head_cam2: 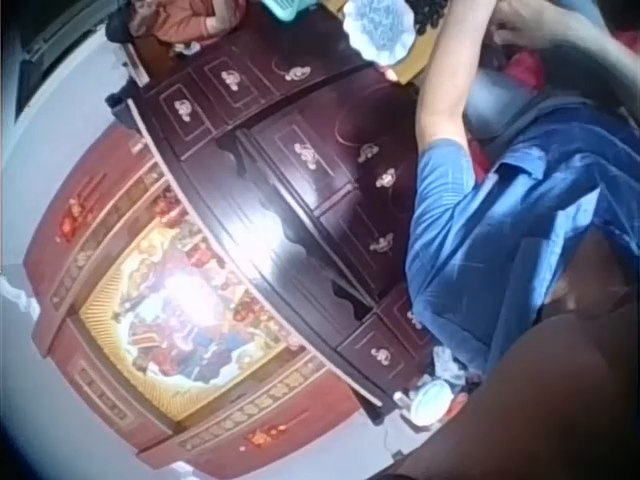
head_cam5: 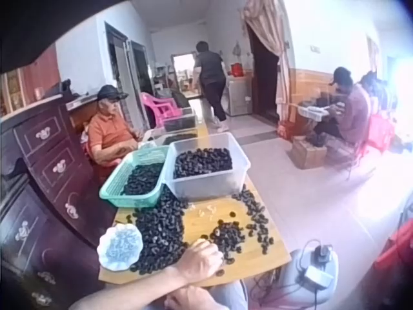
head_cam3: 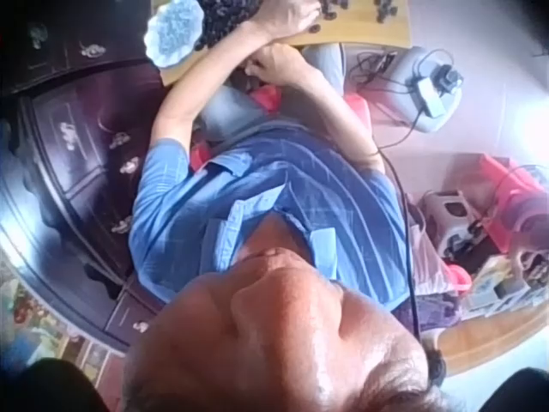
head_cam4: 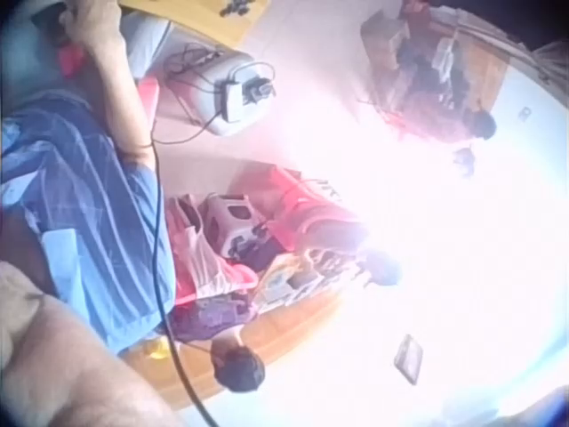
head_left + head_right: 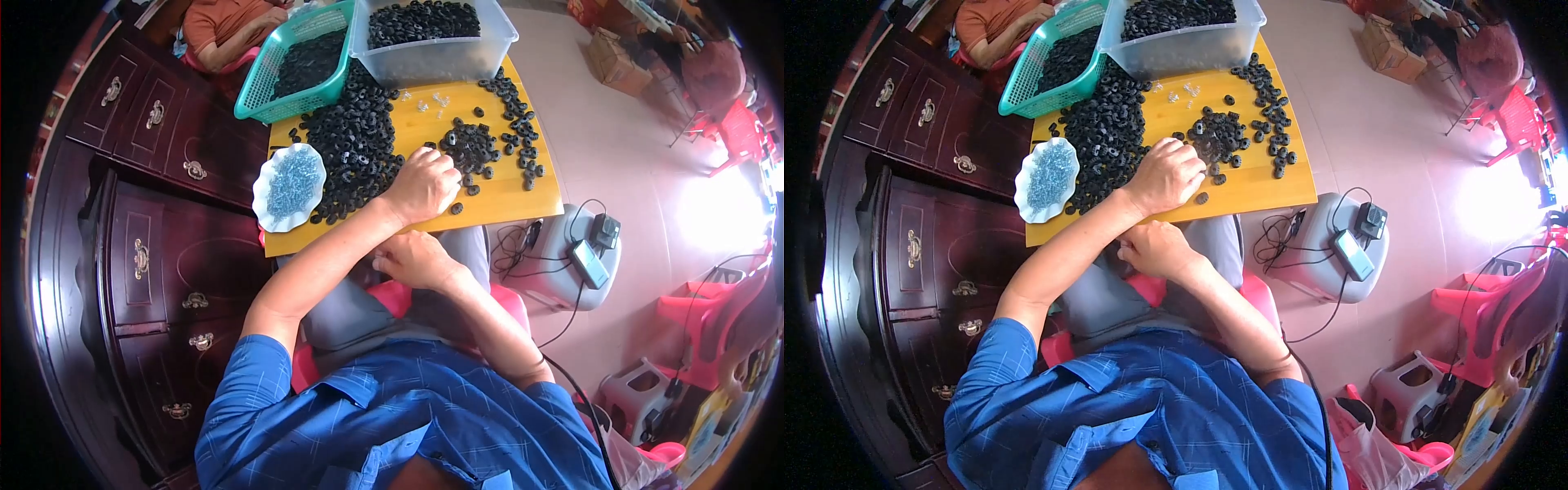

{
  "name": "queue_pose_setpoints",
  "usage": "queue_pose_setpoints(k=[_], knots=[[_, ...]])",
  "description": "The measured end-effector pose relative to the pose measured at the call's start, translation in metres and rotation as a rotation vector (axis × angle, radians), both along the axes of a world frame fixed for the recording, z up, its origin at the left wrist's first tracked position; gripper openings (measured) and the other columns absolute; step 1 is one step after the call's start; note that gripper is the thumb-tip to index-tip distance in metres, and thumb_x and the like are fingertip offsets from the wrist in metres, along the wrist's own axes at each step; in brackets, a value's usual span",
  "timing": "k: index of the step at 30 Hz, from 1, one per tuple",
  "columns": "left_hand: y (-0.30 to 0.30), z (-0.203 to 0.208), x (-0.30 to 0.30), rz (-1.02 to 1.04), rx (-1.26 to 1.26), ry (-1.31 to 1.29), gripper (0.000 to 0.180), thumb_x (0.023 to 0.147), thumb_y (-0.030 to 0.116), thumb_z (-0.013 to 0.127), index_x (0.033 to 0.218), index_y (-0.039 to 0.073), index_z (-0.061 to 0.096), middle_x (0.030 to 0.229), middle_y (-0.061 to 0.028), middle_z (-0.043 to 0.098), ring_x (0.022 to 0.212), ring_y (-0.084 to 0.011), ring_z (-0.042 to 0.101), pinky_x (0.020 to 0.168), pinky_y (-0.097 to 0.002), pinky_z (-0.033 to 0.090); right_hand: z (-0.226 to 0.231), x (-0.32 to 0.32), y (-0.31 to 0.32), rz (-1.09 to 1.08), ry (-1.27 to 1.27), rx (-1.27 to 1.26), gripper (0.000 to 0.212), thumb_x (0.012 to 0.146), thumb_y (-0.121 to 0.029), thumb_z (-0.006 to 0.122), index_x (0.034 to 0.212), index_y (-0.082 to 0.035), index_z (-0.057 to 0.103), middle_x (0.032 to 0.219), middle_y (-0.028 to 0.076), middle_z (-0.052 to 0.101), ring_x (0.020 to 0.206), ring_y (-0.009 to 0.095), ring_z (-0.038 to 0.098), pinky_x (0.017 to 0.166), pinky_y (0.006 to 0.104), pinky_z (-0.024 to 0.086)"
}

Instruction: The person sorts black plastic components from a container onto the table and then inserts small clear plastic pins into them by hand. The assembled items are then placed back onto the table surface.

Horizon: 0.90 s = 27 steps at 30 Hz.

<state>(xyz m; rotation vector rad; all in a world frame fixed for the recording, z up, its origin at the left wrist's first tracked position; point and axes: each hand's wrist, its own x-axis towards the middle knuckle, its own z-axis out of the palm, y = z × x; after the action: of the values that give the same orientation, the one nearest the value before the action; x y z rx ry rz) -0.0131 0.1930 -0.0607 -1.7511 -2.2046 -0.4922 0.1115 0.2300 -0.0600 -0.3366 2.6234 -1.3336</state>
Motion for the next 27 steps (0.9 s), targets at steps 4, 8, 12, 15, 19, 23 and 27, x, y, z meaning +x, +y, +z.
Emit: queue_pose_setpoints(k=[4, 8, 12, 15, 19, 23, 27], knots=[[-0.019, 0.024, 0.004, 0.062, 0.269, -0.288, 0.007, 0.083, 0.012, 0.064, 0.084, 0.005, 0.066, 0.081, -0.0106, 0.065, 0.078, -0.0301, 0.063, 0.075, -0.0422, 0.05, -0.001, -0.002, 0.007, 0.013, 0.036, -0.098, 0.019, 0.087, -0.023, 0.067, 0.091, -0.005, 0.07, 0.081, 0.015, 0.07, 0.08, 0.032, 0.069, 0.075, 0.0421, 0.054], [-0.071, 0.046, 0.014, 0.255, 0.437, -0.735, 0.009, 0.09, 0.006, 0.058, 0.093, 0.0, 0.064, 0.08, -0.0125, 0.067, 0.068, -0.018, 0.065, 0.063, -0.0307, 0.051, 0.006, -0.01, 0.025, -0.198, -0.005, -0.492, 0.014, 0.091, -0.018, 0.066, 0.092, -0.004, 0.069, 0.075, 0.006, 0.067, 0.07, 0.015, 0.064, 0.066, 0.0306, 0.052], [-0.141, 0.034, 0.026, 0.306, 0.592, -1.136, 0.019, 0.1, 0.015, 0.047, 0.097, 0.0, 0.058, 0.087, -0.0046, 0.065, 0.078, -0.011, 0.06, 0.074, -0.0252, 0.049, 0.037, -0.044, 0.068, -0.446, 0.161, -0.388, 0.012, 0.095, -0.014, 0.063, 0.094, -0.003, 0.068, 0.075, -0.001, 0.064, 0.069, 0.008, 0.06, 0.063, 0.0243, 0.05], [-0.167, 0.021, 0.048, 0.338, 0.735, -1.435, 0.022, 0.102, 0.019, 0.045, 0.099, 0.001, 0.057, 0.087, -0.0058, 0.064, 0.077, -0.0121, 0.059, 0.074, -0.0264, 0.05, 0.046, -0.088, 0.1, -0.624, 0.366, 0.004, 0.018, 0.085, -0.021, 0.068, 0.092, -0.005, 0.072, 0.074, 0.009, 0.069, 0.068, 0.017, 0.067, 0.066, 0.0308, 0.053], [-0.177, -0.007, 0.064, 0.308, 0.781, -1.626, 0.02, 0.1, 0.021, 0.052, 0.102, 0.002, 0.059, 0.09, -0.0075, 0.067, 0.076, -0.011, 0.061, 0.073, -0.0249, 0.051, 0.021, -0.143, 0.127, -0.551, 0.364, 0.343, 0.015, 0.084, -0.02, 0.066, 0.096, -0.012, 0.073, 0.086, 0.011, 0.072, 0.082, 0.028, 0.07, 0.075, 0.0382, 0.054], [-0.187, -0.009, 0.07, 0.283, 0.775, -1.666, 0.018, 0.099, 0.017, 0.054, 0.102, 0.001, 0.061, 0.091, -0.008, 0.068, 0.077, -0.0103, 0.061, 0.073, -0.0246, 0.051, 0.009, -0.173, 0.132, -0.464, 0.307, 0.634, 0.019, 0.083, -0.02, 0.067, 0.101, -0.018, 0.073, 0.099, 0.011, 0.072, 0.095, 0.031, 0.069, 0.084, 0.0416, 0.054], [-0.191, -0.002, 0.071, 0.231, 0.744, -1.648, 0.015, 0.099, 0.013, 0.053, 0.102, 0.001, 0.062, 0.092, -0.0077, 0.069, 0.076, -0.0093, 0.06, 0.074, -0.024, 0.05, 0.006, -0.188, 0.138, -0.415, 0.251, 0.735, 0.021, 0.081, -0.024, 0.068, 0.1, -0.017, 0.074, 0.096, 0.009, 0.072, 0.094, 0.03, 0.068, 0.083, 0.0418, 0.054]])
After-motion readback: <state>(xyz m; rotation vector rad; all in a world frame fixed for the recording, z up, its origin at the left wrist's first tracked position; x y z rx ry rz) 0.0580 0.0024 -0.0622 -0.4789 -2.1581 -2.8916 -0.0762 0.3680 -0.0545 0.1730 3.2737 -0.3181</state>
